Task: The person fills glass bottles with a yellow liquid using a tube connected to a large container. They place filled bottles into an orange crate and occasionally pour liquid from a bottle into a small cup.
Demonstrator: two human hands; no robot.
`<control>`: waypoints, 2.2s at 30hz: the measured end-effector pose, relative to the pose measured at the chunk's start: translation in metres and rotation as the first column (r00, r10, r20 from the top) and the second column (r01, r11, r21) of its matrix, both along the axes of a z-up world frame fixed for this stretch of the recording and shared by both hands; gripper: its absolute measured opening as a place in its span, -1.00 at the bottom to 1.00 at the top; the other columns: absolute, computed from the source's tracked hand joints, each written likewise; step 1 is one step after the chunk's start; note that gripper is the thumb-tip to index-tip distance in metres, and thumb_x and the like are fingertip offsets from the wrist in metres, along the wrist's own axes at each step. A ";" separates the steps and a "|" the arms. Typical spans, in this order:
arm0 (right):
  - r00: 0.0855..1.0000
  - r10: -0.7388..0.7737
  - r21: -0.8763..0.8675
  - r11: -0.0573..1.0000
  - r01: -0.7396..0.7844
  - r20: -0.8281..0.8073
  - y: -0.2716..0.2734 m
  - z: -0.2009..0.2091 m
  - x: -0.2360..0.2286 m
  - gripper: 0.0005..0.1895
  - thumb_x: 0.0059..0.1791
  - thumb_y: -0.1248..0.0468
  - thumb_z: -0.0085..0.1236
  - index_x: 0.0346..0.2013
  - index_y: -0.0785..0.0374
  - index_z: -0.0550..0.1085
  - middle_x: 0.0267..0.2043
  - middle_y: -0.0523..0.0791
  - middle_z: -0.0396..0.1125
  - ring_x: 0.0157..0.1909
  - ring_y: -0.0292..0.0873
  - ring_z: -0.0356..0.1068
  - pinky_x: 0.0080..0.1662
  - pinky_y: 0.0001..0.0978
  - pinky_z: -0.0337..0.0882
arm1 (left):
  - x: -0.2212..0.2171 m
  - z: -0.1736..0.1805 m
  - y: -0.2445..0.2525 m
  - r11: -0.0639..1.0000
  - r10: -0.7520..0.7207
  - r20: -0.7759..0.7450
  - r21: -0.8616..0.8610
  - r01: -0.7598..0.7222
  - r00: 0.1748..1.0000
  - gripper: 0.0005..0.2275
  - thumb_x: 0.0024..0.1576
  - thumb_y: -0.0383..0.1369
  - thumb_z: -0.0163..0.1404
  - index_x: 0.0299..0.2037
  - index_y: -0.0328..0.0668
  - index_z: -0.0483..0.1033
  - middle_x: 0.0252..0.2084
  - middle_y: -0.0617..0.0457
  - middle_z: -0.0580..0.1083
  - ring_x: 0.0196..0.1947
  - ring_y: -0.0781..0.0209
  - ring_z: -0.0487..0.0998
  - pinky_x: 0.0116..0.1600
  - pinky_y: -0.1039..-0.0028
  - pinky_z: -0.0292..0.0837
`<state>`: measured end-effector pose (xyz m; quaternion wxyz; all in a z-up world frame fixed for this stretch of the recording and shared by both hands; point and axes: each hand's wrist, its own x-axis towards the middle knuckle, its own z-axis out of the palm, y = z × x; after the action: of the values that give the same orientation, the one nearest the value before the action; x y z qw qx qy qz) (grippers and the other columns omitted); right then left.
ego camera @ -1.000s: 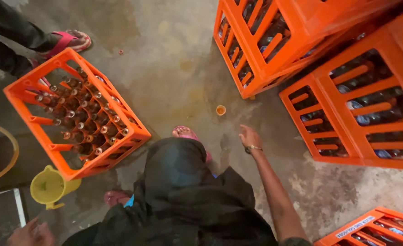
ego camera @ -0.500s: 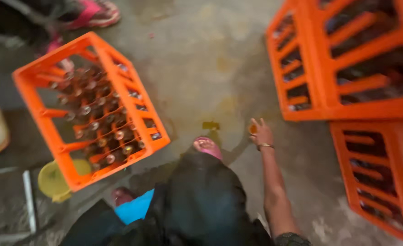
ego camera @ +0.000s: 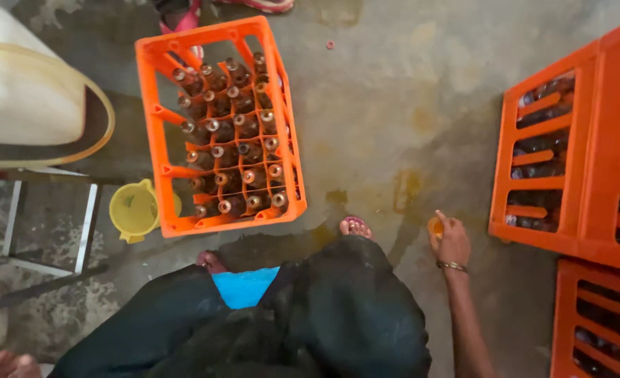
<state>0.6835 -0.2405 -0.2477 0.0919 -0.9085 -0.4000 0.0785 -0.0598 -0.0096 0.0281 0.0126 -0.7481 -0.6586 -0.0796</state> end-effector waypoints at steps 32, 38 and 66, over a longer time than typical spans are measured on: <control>0.915 0.403 0.334 0.865 -0.375 -0.016 0.172 0.412 -0.253 -0.35 -0.31 0.18 0.44 0.04 0.19 0.45 -0.03 -0.08 0.47 0.00 -0.03 0.48 -0.02 -0.27 0.46 | 0.352 -0.242 0.254 0.624 -0.482 0.145 -0.636 0.454 0.864 -0.31 0.02 -0.08 0.28 0.29 -0.11 0.20 0.28 -0.25 0.25 0.03 -0.28 0.53 -0.04 0.06 0.57; 0.891 0.452 0.320 0.851 -0.416 -0.041 0.183 0.407 -0.242 -0.40 -0.31 0.17 0.44 -0.02 0.17 0.45 -0.09 -0.10 0.47 -0.05 -0.03 0.47 -0.04 -0.24 0.44 | 0.343 -0.192 0.250 0.661 -0.510 0.044 -0.619 0.424 0.859 -0.20 -0.08 0.26 0.16 0.24 -0.05 0.21 0.23 -0.10 0.29 0.00 -0.04 0.53 -0.13 0.16 0.57; 0.851 0.524 0.356 0.802 -0.480 -0.031 0.178 0.404 -0.233 -0.39 -0.25 0.09 0.40 0.01 0.19 0.40 -0.06 -0.08 0.41 -0.02 0.00 0.42 -0.02 -0.18 0.42 | 0.241 -0.212 0.299 0.681 -0.527 0.020 -0.587 0.437 0.850 -0.34 -0.11 -0.43 0.31 0.24 0.03 0.32 0.16 -0.14 0.41 0.07 -0.26 0.49 0.09 0.02 0.44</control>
<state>0.4507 -0.0623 0.1565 0.2465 -0.7337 -0.6270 0.0887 0.1816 0.2895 -0.1843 -0.1838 -0.8671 -0.4275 0.1779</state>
